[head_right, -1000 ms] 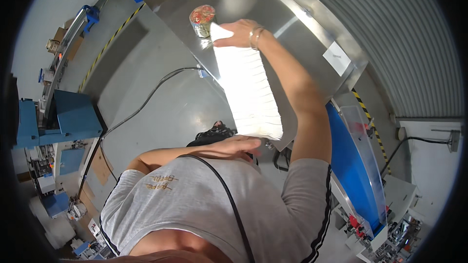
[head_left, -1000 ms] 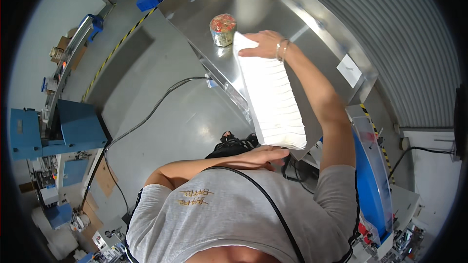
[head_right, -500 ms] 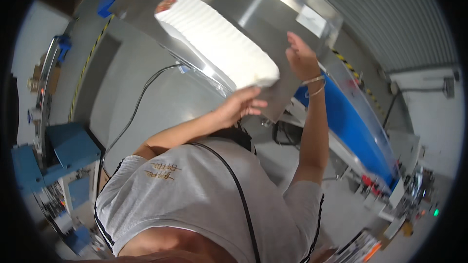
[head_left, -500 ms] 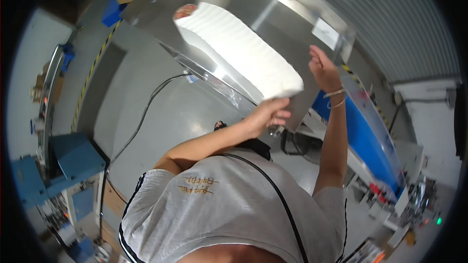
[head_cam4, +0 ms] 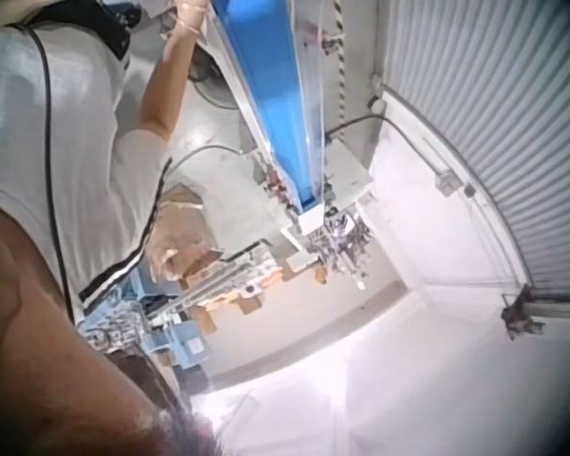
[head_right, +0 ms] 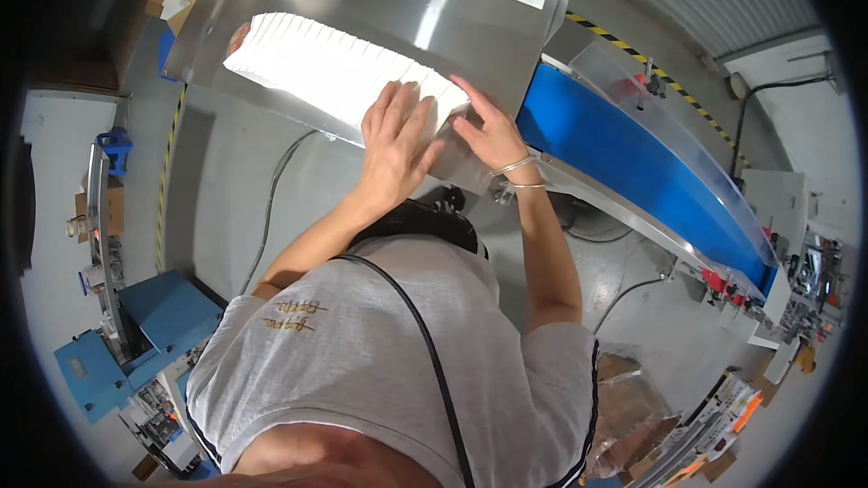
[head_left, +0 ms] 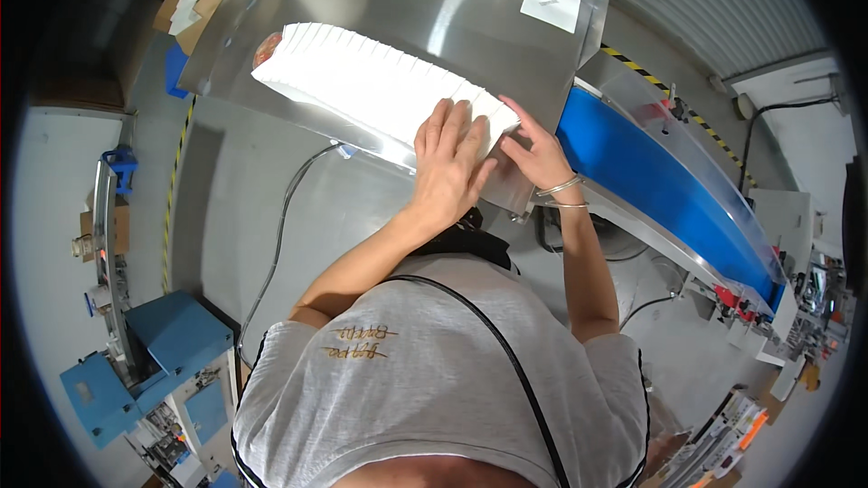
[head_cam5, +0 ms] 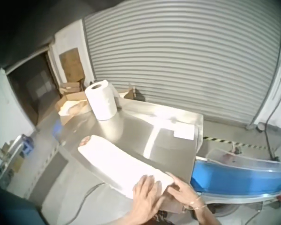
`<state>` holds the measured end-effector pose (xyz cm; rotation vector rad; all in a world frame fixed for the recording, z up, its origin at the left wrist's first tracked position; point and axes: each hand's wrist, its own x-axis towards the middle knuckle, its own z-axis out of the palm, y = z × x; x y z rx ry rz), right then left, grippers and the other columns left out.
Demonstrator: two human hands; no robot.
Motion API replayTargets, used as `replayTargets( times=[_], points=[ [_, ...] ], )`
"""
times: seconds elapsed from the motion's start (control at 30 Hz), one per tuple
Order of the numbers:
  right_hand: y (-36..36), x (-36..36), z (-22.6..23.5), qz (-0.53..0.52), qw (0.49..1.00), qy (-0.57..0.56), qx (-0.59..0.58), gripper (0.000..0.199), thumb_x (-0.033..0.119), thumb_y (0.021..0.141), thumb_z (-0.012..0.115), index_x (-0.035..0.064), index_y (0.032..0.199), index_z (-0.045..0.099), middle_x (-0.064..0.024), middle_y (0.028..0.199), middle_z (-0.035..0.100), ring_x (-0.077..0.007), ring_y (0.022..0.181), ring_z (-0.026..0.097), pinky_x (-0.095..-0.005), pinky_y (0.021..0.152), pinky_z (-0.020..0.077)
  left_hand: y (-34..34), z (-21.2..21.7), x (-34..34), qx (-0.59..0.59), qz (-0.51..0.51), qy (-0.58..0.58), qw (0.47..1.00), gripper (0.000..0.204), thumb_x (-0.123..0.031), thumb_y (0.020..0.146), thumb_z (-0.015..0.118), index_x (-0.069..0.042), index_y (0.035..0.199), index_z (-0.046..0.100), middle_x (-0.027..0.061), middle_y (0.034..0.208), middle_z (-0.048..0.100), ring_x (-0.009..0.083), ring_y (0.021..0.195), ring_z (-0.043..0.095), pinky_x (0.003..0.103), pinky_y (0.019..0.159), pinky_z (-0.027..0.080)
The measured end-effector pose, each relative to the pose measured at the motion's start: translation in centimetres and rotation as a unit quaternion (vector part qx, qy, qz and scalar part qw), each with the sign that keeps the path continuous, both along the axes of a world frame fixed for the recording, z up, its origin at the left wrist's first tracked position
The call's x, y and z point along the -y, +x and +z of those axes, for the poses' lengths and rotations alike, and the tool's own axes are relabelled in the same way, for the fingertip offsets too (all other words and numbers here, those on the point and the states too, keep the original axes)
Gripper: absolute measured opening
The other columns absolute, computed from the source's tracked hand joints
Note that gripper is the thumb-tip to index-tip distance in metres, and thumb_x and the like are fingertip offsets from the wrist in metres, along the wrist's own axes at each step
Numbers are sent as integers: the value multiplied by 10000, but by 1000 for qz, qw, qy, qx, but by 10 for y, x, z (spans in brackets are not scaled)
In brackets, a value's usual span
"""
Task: Manually loading folded tissue stacks onto a conveyor belt for packaging.
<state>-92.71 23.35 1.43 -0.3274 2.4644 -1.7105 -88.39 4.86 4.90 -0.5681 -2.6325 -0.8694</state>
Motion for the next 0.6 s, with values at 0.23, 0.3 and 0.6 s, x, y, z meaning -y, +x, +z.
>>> replayTargets(
  times=[0.23, 0.3, 0.6],
  points=[
    [-4, -8, 3, 1, 997, 52, -61, 560, 130, 812, 700, 114, 1322, 467, -88, 1205, 578, -169, 1039, 571, -308, 860, 485, -2, -5, 4, -37, 13, 7, 999, 400, -5, 742, 682, -64, 1135, 639, 176, 1333, 468, 396, 1260, 386, 486, 982, 343],
    [-5, -13, 0, -12, 998, 52, -15, 532, 114, 799, 717, 101, 1282, 495, -74, 1135, 604, -144, 967, 582, -289, 810, 498, -2, -4, 4, -35, 16, 0, 999, 361, -14, 765, 679, -93, 1117, 665, 158, 1327, 488, 385, 1264, 399, 467, 991, 349],
    [-18, -20, -3, 111, 980, 65, -153, 325, 134, 782, 743, 40, 1054, 591, -14, 1058, 563, -110, 860, 552, -245, 740, 475, -9, 4, 10, -29, 5, 5, 1000, 391, -56, 747, 694, -86, 1134, 645, 198, 1398, 393, 422, 1340, 271, 538, 1042, 236]
  ],
)
